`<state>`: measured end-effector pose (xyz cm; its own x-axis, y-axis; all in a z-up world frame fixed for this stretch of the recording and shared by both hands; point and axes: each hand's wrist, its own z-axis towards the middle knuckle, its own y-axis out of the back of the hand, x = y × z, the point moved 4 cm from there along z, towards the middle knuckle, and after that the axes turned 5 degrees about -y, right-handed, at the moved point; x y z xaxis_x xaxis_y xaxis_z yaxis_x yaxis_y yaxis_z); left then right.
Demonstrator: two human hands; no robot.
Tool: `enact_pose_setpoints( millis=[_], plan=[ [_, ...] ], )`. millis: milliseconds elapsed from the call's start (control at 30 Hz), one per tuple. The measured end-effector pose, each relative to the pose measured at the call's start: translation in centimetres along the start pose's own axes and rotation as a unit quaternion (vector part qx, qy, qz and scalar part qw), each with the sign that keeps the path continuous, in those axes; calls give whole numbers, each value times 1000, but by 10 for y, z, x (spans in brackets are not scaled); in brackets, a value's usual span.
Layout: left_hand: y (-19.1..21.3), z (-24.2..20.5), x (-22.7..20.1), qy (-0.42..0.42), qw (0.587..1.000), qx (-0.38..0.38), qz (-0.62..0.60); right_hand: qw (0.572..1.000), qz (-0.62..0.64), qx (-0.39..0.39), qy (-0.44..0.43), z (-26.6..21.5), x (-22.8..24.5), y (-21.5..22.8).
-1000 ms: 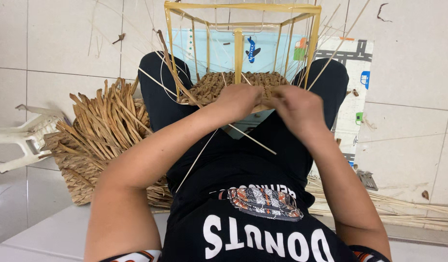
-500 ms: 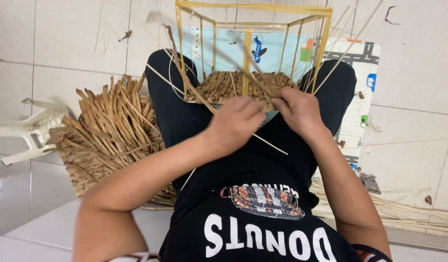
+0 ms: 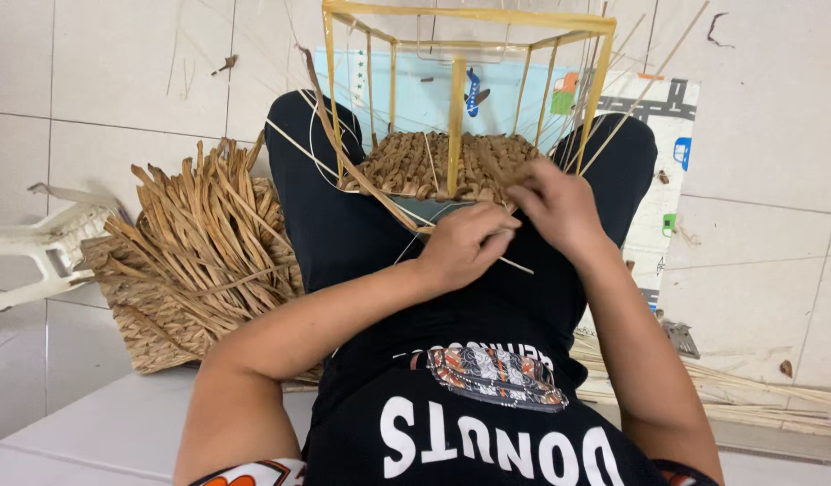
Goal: The person weaves strips of bamboo around a wooden frame to form the sides of a basket.
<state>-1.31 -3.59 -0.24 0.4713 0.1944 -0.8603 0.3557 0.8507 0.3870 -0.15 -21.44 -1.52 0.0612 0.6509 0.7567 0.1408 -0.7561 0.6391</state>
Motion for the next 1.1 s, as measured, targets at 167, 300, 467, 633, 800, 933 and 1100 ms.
enact_pose_setpoints(
  millis=[167, 300, 467, 633, 800, 933, 1100],
  plan=[
    [4, 20, 1, -5, 997, 58, 50, 985, -144, 65, 76, 15, 11, -1],
    [18, 29, 16, -22, 992, 70, 106, 986, -85, 106, 100, 1, 17, 4],
    [14, 14, 22, -96, 937, 125, 313, 994, -53, -18, 92, -6, 20, -1],
    [20, 6, 14, -88, 952, 75, 282, 998, 15, -49, 40, 6, 8, 0],
    [20, -3, -9, -128, 912, 100, 377, 998, 40, 25, -49, 12, -1, -2],
    [16, 31, 23, 8, 909, 187, 372, 999, 11, 21, -37, 11, 4, 0],
    [24, 46, 65, 72, 890, 249, 375, 999, -19, 14, -37, 12, 20, 9]
  ],
)
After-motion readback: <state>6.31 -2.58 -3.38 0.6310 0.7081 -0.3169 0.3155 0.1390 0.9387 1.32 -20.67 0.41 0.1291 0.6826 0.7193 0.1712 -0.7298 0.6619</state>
